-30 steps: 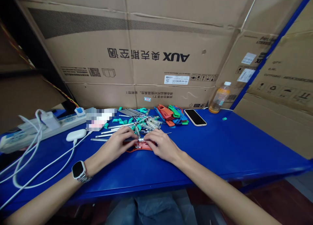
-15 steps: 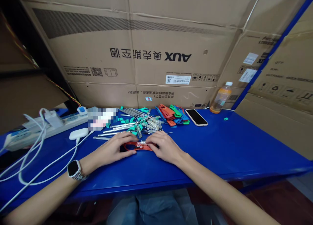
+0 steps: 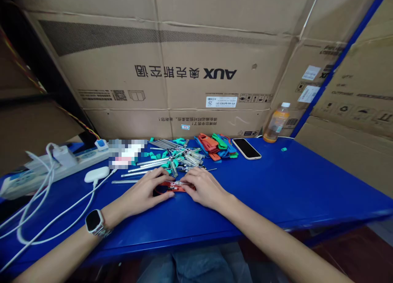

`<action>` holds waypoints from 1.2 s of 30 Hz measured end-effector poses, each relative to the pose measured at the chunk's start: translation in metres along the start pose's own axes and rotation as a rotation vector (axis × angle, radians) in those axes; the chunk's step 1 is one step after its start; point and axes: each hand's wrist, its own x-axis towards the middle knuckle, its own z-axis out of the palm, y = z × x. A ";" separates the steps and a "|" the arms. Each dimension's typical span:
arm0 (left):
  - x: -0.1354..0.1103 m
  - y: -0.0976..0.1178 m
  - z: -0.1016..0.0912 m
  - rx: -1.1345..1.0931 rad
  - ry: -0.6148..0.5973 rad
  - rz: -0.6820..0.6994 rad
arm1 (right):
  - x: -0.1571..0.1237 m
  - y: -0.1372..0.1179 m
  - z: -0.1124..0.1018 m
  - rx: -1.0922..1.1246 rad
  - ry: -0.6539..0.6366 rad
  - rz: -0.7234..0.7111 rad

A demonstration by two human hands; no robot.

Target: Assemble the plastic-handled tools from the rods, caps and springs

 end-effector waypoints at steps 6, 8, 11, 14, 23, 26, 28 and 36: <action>0.002 0.001 0.001 0.005 0.009 0.013 | 0.001 -0.001 -0.001 0.030 0.051 0.023; 0.003 0.001 0.001 0.020 0.005 0.005 | 0.000 -0.003 -0.002 0.033 0.075 0.019; 0.003 0.002 0.002 0.028 0.012 0.004 | -0.001 -0.006 -0.003 0.032 0.093 0.008; 0.003 0.003 0.002 0.033 0.030 0.008 | -0.001 -0.005 -0.002 0.052 0.083 0.005; 0.002 0.007 0.000 0.128 0.038 0.024 | -0.002 0.001 0.003 0.045 0.065 -0.002; 0.001 0.009 -0.002 0.182 0.038 0.033 | -0.002 0.000 0.001 0.016 0.052 -0.002; 0.001 0.011 -0.002 0.216 0.038 0.045 | -0.001 -0.002 0.000 -0.010 0.042 0.008; -0.007 0.007 -0.005 0.186 0.084 0.091 | 0.000 -0.007 -0.004 -0.057 -0.007 0.064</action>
